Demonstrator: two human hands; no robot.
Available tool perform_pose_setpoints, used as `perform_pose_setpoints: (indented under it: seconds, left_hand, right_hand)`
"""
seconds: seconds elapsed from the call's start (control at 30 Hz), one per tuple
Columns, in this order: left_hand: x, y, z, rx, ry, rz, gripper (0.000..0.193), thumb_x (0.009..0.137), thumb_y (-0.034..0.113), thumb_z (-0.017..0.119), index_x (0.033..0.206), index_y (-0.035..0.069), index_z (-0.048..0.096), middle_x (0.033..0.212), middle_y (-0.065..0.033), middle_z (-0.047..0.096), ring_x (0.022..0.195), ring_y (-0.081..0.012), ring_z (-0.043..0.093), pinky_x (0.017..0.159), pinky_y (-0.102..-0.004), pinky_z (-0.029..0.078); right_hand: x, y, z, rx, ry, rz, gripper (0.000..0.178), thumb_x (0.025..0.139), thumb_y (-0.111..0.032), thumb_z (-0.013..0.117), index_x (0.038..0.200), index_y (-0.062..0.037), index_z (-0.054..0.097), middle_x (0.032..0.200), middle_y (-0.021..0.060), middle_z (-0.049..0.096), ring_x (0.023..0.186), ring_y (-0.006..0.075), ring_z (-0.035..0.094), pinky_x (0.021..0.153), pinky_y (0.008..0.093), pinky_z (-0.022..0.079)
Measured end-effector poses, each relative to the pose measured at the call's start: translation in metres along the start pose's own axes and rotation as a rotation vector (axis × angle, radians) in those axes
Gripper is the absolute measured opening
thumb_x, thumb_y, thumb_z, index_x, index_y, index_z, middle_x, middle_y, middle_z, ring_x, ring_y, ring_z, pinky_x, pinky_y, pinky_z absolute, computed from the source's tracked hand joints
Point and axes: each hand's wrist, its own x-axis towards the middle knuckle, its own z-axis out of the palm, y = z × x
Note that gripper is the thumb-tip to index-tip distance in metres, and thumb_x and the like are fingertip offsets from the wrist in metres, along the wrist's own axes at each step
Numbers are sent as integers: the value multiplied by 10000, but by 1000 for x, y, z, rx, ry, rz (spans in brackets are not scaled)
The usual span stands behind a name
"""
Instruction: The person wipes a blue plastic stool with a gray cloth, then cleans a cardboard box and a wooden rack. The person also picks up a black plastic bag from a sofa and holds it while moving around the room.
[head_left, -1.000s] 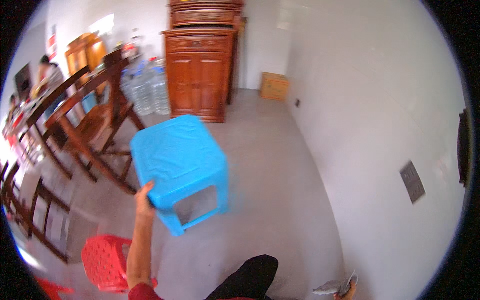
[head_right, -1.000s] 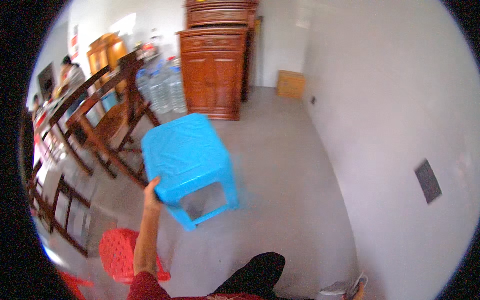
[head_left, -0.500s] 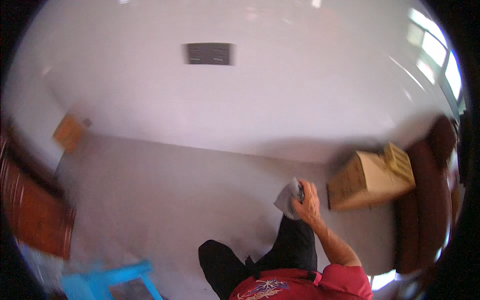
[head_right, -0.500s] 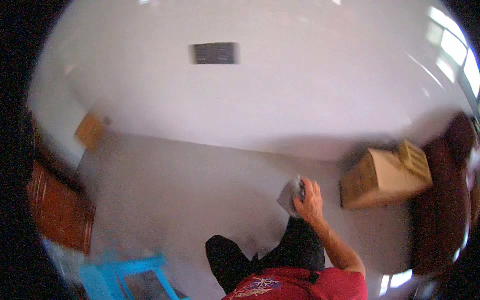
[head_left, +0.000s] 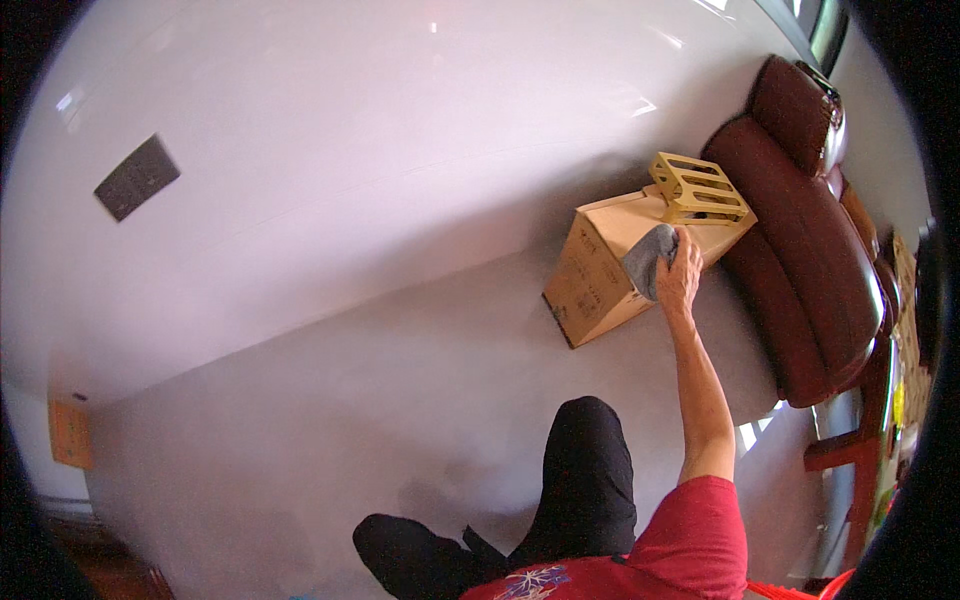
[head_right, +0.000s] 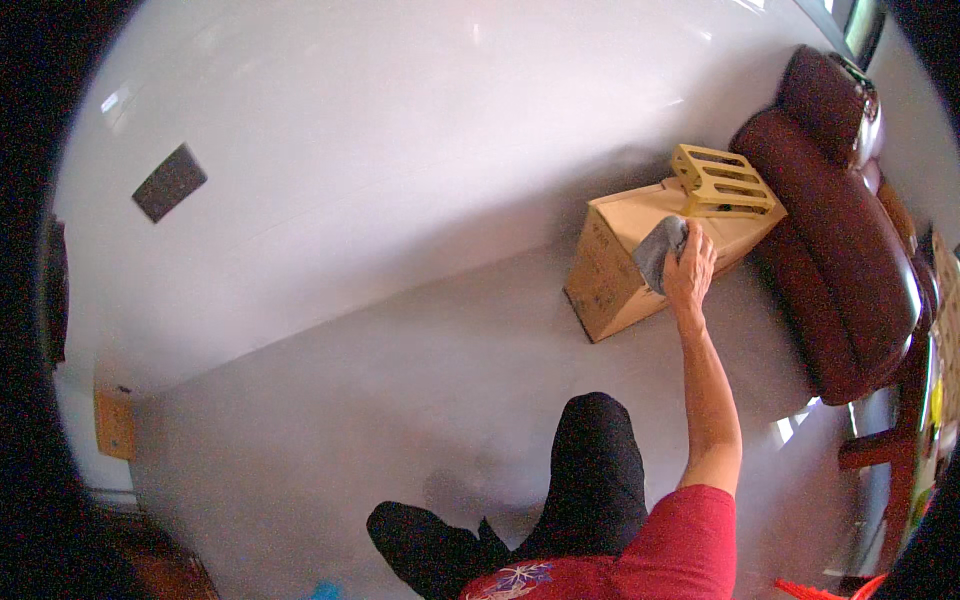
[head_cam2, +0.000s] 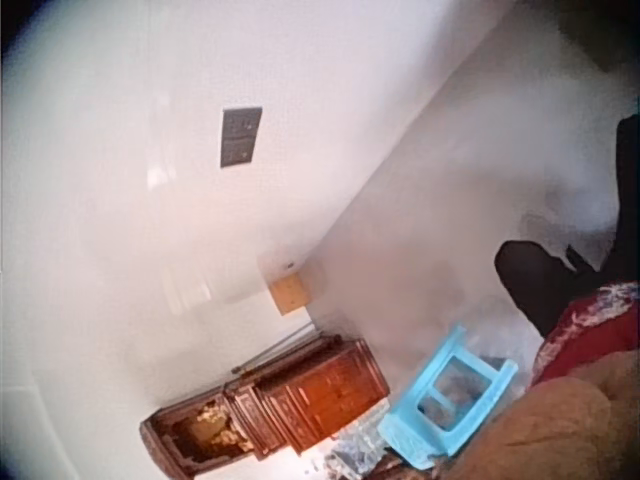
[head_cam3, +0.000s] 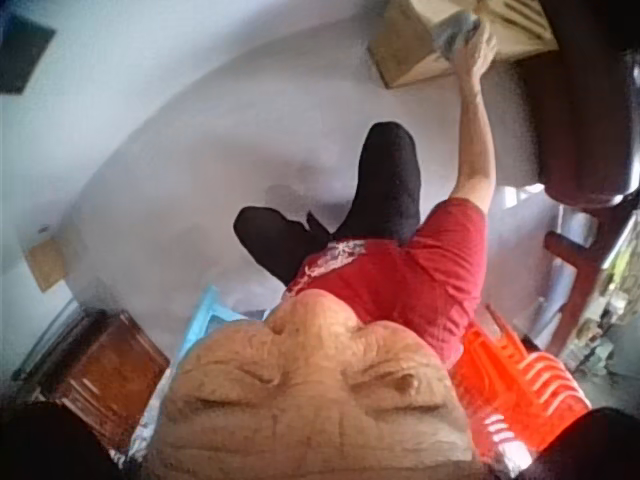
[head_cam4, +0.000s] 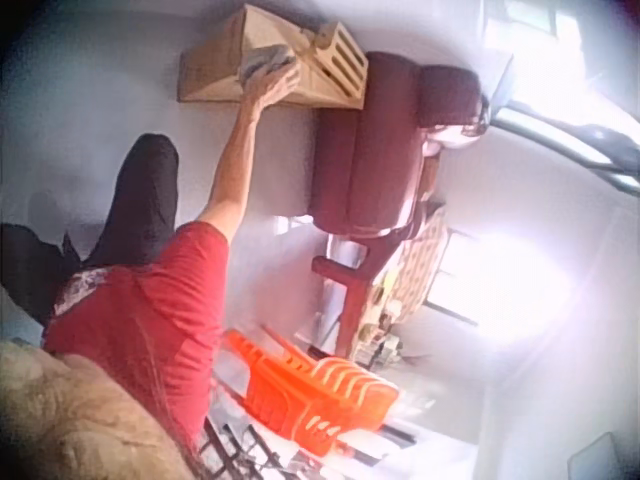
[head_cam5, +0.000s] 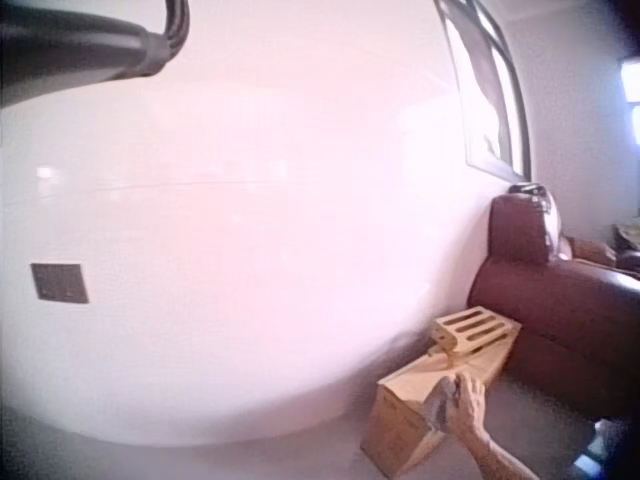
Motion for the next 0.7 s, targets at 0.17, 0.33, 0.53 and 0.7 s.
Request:
perform_pose_setpoints:
  seconds: [0.17,0.33,0.53,0.7]
  left_hand:
    - [0,18,16,205,-6,-37,471,770,126,632,1211,20,504,1181,-172,493,1068,-301,486,934,-410,392]
    - [-12,52,27,383,-16,-56,463,761,132,647,1191,21,513,1179,-163,489,1083,-299,478,953,-404,377]
    - [-79,156,88,279,-300,316,455,751,139,665,1168,21,524,1177,-151,483,1101,-295,467,975,-396,359]
    - [-234,327,182,-149,-592,977,331,724,91,678,1026,4,573,1009,-124,553,1005,-267,509,871,-369,405]
  right_hand:
    - [10,50,50,-146,-400,-10,549,795,-288,569,1301,-124,432,1286,137,457,1237,338,375,1006,462,313]
    - [38,35,93,-8,-459,-325,488,789,-333,598,1250,-221,485,1313,71,434,1267,305,339,996,501,315]
    - [81,30,128,15,-496,-232,445,798,-369,589,1223,-280,494,1345,66,383,1270,325,314,939,614,292]
    - [81,28,127,48,-512,-173,429,802,-380,587,1211,-282,502,1348,84,358,1260,364,305,928,632,284]
